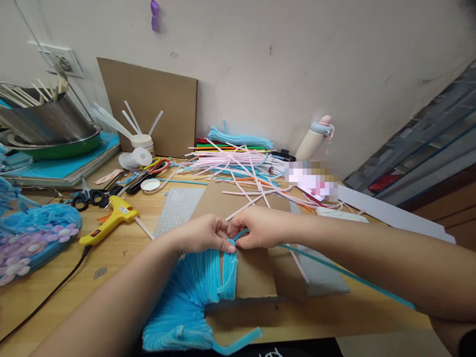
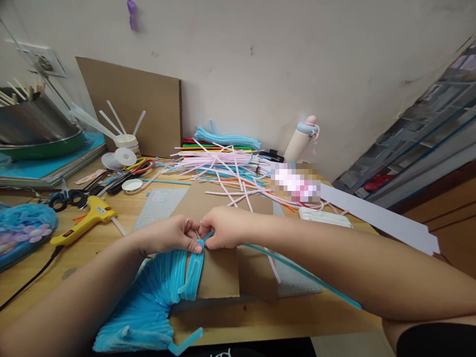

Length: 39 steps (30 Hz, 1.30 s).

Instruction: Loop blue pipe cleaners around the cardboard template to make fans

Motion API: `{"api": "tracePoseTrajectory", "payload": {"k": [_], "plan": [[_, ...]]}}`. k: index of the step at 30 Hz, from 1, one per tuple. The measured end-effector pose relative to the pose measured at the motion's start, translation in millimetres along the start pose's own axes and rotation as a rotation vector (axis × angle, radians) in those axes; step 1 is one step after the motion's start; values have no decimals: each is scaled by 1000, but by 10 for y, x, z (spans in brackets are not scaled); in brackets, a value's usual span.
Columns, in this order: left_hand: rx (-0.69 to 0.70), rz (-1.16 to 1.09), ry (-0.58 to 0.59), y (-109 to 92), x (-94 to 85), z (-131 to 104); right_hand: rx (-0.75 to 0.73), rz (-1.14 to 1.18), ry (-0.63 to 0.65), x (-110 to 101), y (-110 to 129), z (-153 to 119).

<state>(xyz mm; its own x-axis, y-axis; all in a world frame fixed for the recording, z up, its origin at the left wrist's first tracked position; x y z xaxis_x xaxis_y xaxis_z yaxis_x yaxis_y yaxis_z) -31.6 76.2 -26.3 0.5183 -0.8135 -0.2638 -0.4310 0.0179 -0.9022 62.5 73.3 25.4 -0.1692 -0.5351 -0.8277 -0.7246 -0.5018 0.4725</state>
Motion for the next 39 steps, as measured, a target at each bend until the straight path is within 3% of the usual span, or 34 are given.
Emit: {"api": "tracePoseTrajectory", "payload": {"k": [5, 8, 12, 19, 25, 28, 32, 36, 39], "plan": [[18, -19, -5, 19, 0, 11, -35, -284, -97, -51, 117, -41], [15, -54, 1, 26, 7, 18, 19, -457, -124, -7, 185, -93], [11, -34, -29, 23, -15, 27, 60, -522, -272, 78, 243, -202], [-22, 48, -164, 56, -115, 40, -27, -84, -459, 210, 65, -346], [-36, 129, -260, 39, -134, 44, 127, 272, -594, 383, -233, -335], [-49, 182, -331, 15, -150, 33, 196, 540, -610, 515, -369, -276], [-53, 242, -377, -11, -145, 19, 258, 870, -540, 623, -517, -169], [-32, 259, -369, -21, -121, 19, 237, 797, -457, 547, -551, -107], [-6, 251, -361, -26, -114, 24, 182, 565, -520, 391, -519, -113]]}}
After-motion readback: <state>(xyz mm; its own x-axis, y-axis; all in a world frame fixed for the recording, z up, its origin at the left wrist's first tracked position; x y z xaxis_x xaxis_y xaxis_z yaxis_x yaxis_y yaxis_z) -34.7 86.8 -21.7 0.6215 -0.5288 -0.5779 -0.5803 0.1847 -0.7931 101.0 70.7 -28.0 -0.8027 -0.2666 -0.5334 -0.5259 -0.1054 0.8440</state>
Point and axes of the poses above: each hand's wrist, its own z-axis towards the middle knuckle, its own x-axis out of the palm, y = z × x, the point moved 6 cm from there along z, towards the middle knuckle
